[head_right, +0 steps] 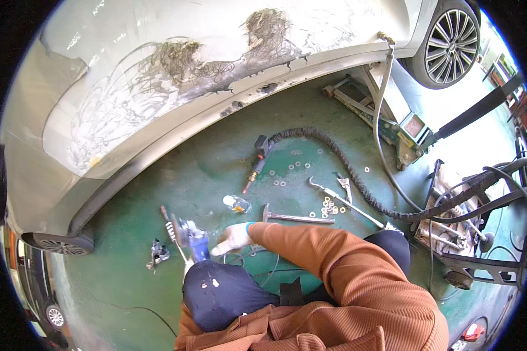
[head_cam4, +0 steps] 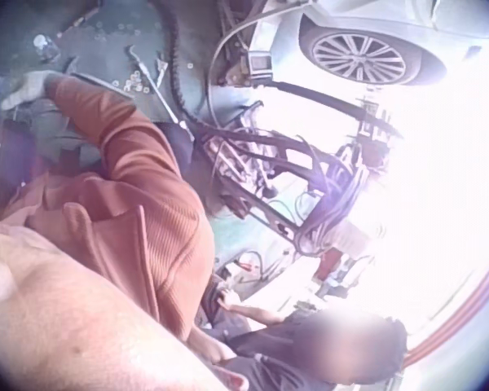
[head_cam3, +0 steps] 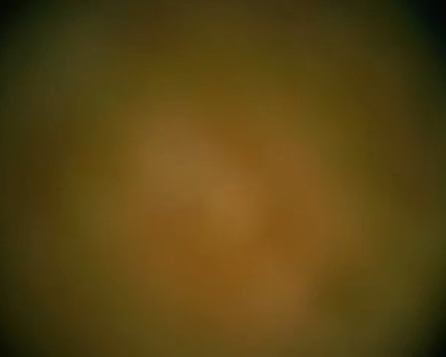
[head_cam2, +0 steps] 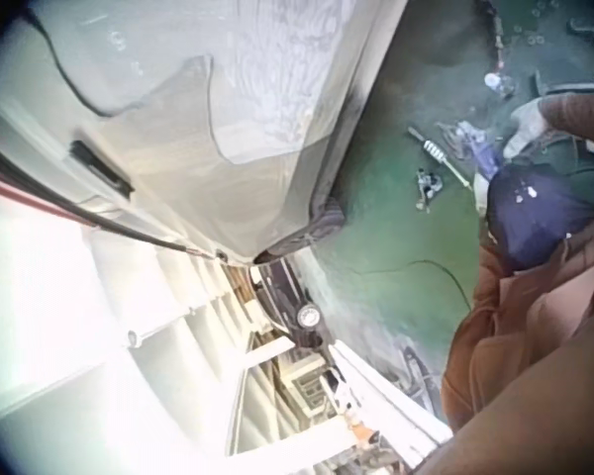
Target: The person uses an angle grinder to smooth a section of a car bumper, then applies a torch to burn off material while holding a water bottle, and finally grinds the area again. The work is performed on a white bumper in a workshop.
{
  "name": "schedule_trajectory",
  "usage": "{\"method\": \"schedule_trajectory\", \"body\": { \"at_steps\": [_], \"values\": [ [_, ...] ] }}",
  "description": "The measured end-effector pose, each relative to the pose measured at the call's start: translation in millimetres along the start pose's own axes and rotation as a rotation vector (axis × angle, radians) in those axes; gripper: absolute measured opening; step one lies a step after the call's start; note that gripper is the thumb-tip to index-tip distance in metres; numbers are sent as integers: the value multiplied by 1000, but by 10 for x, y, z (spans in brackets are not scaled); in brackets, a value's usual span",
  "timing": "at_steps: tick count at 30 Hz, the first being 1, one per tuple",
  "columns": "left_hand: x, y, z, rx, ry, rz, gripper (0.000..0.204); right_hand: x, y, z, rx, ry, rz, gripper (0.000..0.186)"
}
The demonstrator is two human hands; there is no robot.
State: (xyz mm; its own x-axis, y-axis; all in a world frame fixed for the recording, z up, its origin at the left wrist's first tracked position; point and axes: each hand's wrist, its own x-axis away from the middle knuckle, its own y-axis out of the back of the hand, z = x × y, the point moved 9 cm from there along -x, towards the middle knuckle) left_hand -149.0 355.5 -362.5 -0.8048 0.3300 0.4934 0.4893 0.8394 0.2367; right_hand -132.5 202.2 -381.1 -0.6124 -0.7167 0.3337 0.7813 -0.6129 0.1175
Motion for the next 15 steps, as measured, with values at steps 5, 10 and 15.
{"method": "schedule_trajectory", "body": {
  "at_steps": [5,10,15],
  "values": [
    [343,310,-1599,6,-431,62,71,68,396,1571,-765,702,-167,63],
    [585,-270,-3029,-201,-653,141,90,1197,1496,2298,-993,999,-359,49],
    [622,-1282,-3536,32,-565,384,79,2568,2323,2193,-1273,1209,-561,47]
  ]
}}
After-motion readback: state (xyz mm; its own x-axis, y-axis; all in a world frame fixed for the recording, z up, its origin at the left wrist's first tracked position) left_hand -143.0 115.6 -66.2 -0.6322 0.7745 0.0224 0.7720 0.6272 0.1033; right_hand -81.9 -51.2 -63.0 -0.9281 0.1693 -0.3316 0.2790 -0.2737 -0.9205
